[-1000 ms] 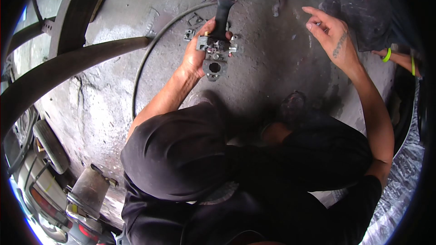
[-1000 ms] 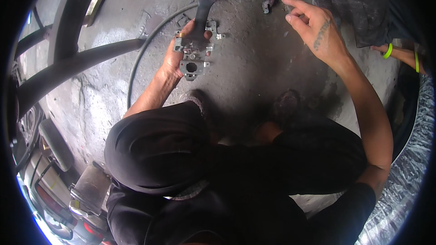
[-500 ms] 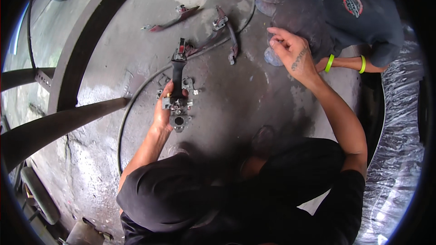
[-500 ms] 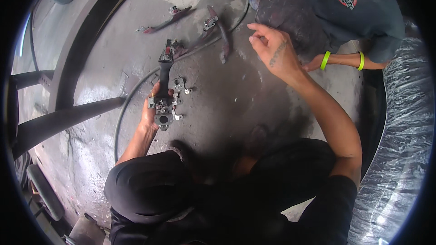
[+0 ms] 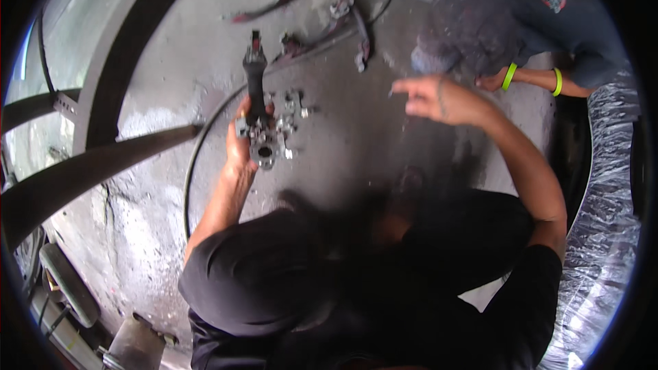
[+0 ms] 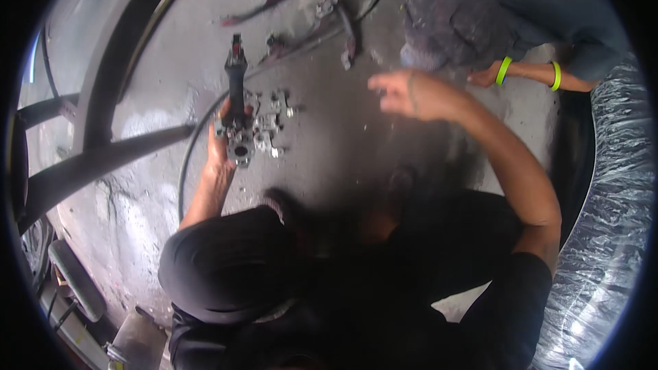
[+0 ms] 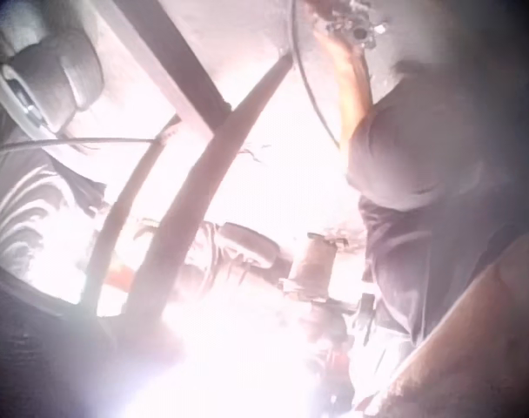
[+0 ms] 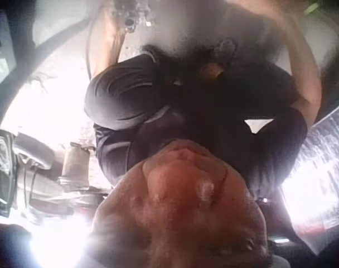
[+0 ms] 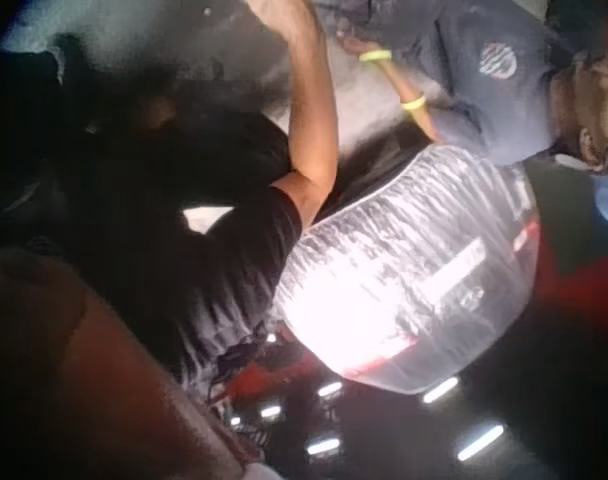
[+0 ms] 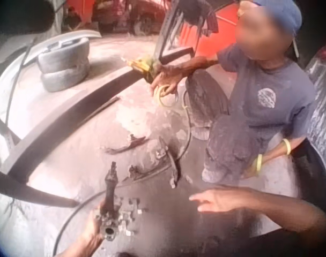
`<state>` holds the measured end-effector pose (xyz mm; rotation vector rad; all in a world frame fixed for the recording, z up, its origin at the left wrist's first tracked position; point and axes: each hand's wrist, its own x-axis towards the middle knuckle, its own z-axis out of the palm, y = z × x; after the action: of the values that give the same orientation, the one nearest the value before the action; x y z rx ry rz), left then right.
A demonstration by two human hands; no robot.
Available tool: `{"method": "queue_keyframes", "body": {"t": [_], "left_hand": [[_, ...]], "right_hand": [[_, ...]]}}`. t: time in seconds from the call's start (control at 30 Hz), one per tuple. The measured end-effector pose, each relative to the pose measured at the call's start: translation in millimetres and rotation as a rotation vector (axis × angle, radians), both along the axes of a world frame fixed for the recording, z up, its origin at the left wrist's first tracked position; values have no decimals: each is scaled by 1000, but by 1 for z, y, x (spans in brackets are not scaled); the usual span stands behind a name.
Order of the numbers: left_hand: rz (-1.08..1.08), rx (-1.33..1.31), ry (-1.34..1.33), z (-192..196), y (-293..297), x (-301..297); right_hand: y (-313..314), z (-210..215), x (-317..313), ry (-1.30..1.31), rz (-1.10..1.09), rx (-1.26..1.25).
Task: The person sits on the floor and assembles a mechanical component, likely a motorcycle brake caliper, using pliers to manipulate small metal clips and brackets. They attach various metal pieces to the main body of the part and occasionally show the assembly to a coworker.
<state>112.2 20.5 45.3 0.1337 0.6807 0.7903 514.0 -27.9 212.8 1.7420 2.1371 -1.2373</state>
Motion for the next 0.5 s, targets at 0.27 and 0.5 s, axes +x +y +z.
{"method": "queue_keyframes", "body": {"t": [0.27,0.5], "left_hand": [[13,-27,45,13,1,4],[16,-54,109,22,-1,12]], "right_hand": [[24,6,1,-9,-274,60],[18,-6,9,9,-318,185]]}}
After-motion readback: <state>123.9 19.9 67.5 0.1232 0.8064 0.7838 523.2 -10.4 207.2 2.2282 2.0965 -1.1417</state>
